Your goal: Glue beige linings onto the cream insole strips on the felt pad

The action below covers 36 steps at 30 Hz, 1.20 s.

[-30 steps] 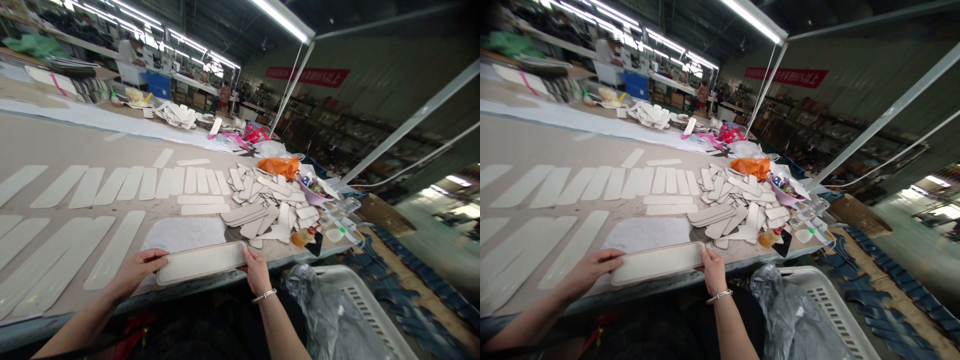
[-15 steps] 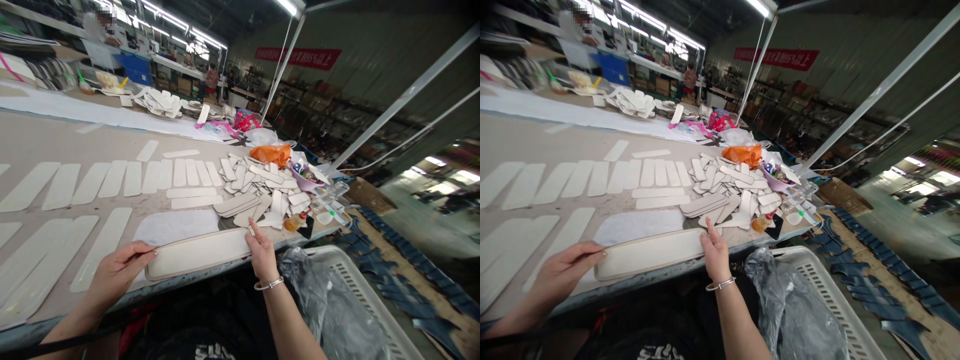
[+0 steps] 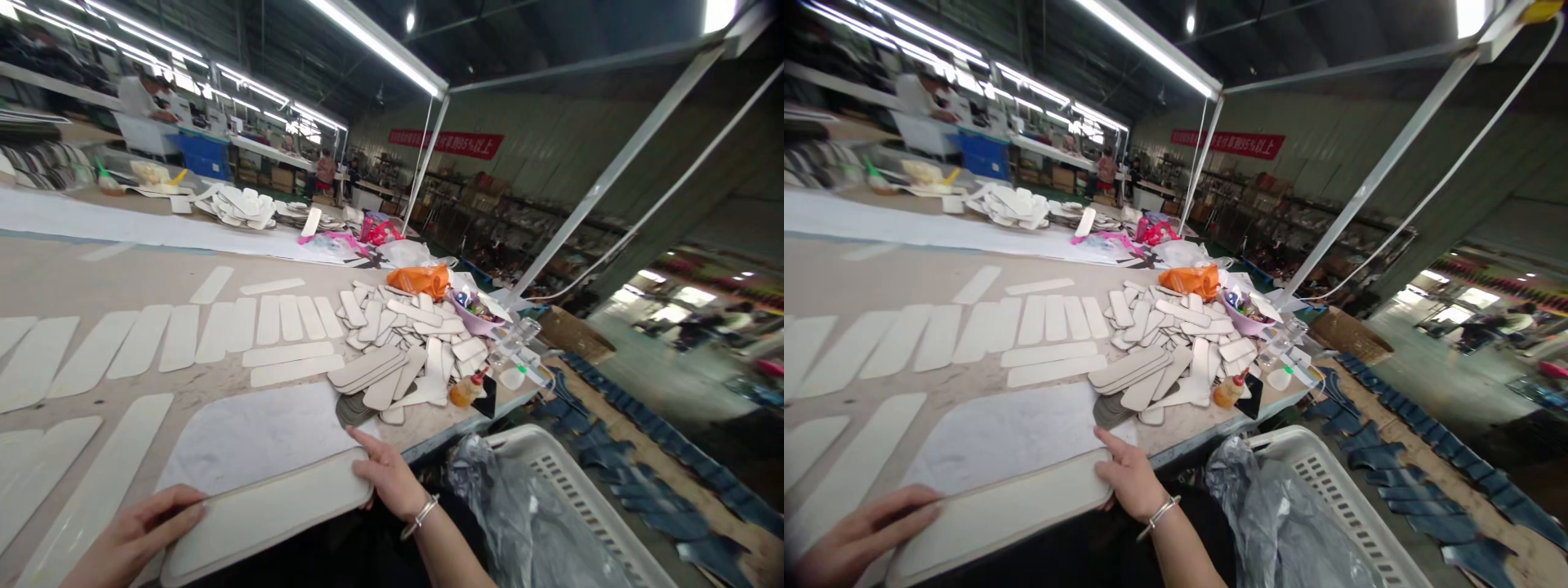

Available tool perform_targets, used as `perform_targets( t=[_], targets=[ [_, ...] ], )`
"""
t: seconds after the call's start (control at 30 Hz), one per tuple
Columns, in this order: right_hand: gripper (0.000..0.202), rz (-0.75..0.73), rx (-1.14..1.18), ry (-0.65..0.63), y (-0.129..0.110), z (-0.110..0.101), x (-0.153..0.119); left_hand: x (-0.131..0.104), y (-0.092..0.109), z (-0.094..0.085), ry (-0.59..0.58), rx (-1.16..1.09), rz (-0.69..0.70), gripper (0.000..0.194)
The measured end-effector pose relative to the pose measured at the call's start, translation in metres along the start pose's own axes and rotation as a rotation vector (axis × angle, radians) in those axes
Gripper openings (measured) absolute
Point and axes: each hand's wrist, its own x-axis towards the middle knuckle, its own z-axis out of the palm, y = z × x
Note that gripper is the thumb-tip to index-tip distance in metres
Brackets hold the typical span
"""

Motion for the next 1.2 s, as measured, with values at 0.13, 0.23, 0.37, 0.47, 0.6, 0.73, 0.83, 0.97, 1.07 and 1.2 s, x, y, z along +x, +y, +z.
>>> perform_targets(
  t=[0.13,0.23,0.37,0.47,0.6,0.73,0.83,0.97,1.07,1.2],
  targets=[
    [0.05,0.029,-0.123,-0.037,0.007,-0.006,0.015,0.004,-0.03,0.008,0.037,-0.046,-0.119,0.051],
    [0.044,-0.09,-0.106,0.111,-0.013,-0.038,0.036,0.004,-0.037,0.011,0.099,-0.024,-0.17,0.049],
    [0.067,-0.337,-0.006,0.539,-0.059,-0.105,0.069,-0.001,-0.031,0.015,0.167,0.047,-0.137,0.044],
    [0.084,-0.286,-0.274,0.726,-0.069,-0.137,0.085,-0.004,-0.031,0.017,0.183,0.085,-0.074,0.04],
    [0.077,-0.359,-0.953,0.58,-0.03,-0.123,0.087,-0.005,-0.034,0.018,0.212,0.109,-0.018,0.037],
    [0.044,-0.482,-1.305,0.276,0.01,-0.087,0.077,-0.006,-0.033,0.019,0.206,0.144,0.048,0.035],
    [0.018,-0.443,-1.374,0.272,0.016,-0.08,0.072,-0.006,-0.035,0.02,0.197,0.166,0.066,0.035],
    [0.023,-0.474,-1.365,0.418,0.006,-0.09,0.074,-0.005,-0.043,0.022,0.191,0.166,0.091,0.036],
    [0.031,-0.473,-1.434,0.359,0.005,-0.097,0.076,-0.003,-0.044,0.023,0.188,0.134,0.106,0.035],
    [0.02,-0.463,-1.475,0.352,0.015,-0.102,0.072,-0.006,-0.03,0.021,0.195,0.061,0.117,0.03]
  ],
)
